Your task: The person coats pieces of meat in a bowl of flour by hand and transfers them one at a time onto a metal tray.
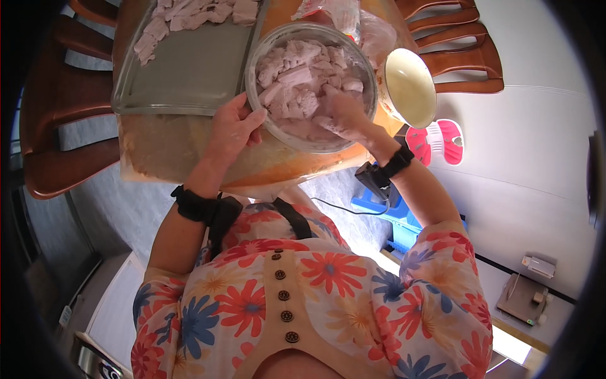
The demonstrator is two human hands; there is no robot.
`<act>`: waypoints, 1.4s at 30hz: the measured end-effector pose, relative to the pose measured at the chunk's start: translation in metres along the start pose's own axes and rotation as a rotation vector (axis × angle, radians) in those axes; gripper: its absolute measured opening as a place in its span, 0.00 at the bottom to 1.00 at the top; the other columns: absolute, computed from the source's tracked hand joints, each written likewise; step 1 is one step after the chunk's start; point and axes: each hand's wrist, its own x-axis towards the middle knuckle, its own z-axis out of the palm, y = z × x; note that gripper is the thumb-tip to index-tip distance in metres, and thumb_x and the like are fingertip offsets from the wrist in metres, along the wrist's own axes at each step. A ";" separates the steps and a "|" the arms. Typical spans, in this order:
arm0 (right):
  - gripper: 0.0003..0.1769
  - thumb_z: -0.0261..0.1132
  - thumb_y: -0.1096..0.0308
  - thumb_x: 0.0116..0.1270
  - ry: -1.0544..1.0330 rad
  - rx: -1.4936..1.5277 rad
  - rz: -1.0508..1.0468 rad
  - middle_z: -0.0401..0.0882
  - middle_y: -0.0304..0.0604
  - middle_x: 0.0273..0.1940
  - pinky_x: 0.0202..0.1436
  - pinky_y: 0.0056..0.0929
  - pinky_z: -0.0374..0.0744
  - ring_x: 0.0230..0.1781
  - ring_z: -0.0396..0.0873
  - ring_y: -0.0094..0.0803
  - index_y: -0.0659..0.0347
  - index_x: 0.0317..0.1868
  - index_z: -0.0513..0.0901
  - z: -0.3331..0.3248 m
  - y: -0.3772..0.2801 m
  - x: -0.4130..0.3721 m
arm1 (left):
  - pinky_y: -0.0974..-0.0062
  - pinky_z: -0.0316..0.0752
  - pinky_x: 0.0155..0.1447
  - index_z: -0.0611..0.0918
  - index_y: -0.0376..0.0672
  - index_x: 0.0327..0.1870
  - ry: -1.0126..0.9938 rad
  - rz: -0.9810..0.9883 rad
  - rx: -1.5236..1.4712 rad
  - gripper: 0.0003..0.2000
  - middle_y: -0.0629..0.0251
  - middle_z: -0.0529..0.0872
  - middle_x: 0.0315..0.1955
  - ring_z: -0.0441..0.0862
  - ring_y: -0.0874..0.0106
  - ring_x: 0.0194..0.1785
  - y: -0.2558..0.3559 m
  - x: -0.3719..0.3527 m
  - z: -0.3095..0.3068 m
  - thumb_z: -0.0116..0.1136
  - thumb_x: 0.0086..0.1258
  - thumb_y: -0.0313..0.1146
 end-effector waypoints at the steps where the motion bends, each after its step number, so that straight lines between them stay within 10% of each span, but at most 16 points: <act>1: 0.15 0.62 0.65 0.58 -0.028 0.069 0.027 0.77 0.57 0.41 0.45 0.44 0.74 0.44 0.76 0.53 0.62 0.44 0.73 0.002 -0.002 0.001 | 0.86 0.66 0.21 0.78 0.41 0.49 0.014 -0.007 0.022 0.10 0.74 0.77 0.20 0.72 0.84 0.19 0.001 0.000 0.000 0.55 0.68 0.30; 5: 0.18 0.61 0.67 0.58 -0.095 0.069 0.170 0.78 0.58 0.39 0.45 0.44 0.74 0.43 0.76 0.53 0.62 0.49 0.74 0.001 -0.011 0.012 | 0.86 0.66 0.21 0.78 0.41 0.49 -0.010 0.002 0.000 0.11 0.74 0.77 0.20 0.73 0.84 0.19 -0.001 0.001 -0.002 0.56 0.68 0.30; 11: 0.24 0.61 0.64 0.60 0.103 0.298 -0.190 0.78 0.54 0.44 0.48 0.36 0.75 0.44 0.77 0.50 0.62 0.57 0.74 0.000 -0.036 0.018 | 0.86 0.66 0.21 0.78 0.40 0.49 0.033 0.002 0.004 0.11 0.74 0.77 0.20 0.73 0.84 0.18 -0.005 0.000 0.000 0.56 0.68 0.30; 13: 0.24 0.63 0.60 0.59 0.096 -0.191 -0.197 0.77 0.52 0.49 0.51 0.39 0.75 0.45 0.77 0.50 0.60 0.55 0.75 0.002 -0.051 0.010 | 0.86 0.66 0.20 0.78 0.40 0.49 0.024 0.013 -0.020 0.11 0.74 0.77 0.20 0.73 0.84 0.18 -0.005 0.000 0.000 0.56 0.68 0.30; 20: 0.25 0.67 0.55 0.55 -0.237 -0.316 -0.047 0.76 0.49 0.49 0.48 0.43 0.77 0.45 0.78 0.50 0.53 0.53 0.77 -0.014 -0.035 0.023 | 0.86 0.65 0.20 0.78 0.39 0.49 -0.002 0.022 -0.026 0.11 0.73 0.77 0.19 0.73 0.84 0.18 -0.004 0.002 -0.002 0.56 0.68 0.30; 34: 0.17 0.66 0.60 0.62 0.312 0.106 0.061 0.84 0.47 0.39 0.45 0.32 0.77 0.38 0.82 0.38 0.58 0.50 0.81 -0.063 0.017 0.044 | 0.86 0.66 0.20 0.79 0.40 0.49 -0.001 0.030 -0.040 0.11 0.74 0.77 0.19 0.73 0.85 0.18 -0.003 0.002 -0.002 0.56 0.67 0.29; 42: 0.13 0.64 0.61 0.61 0.154 -0.119 -0.090 0.82 0.46 0.40 0.42 0.37 0.77 0.36 0.80 0.43 0.58 0.43 0.82 -0.022 -0.017 0.014 | 0.87 0.66 0.21 0.79 0.40 0.46 -0.010 0.021 -0.072 0.09 0.74 0.78 0.21 0.72 0.85 0.18 -0.001 0.001 -0.001 0.56 0.68 0.29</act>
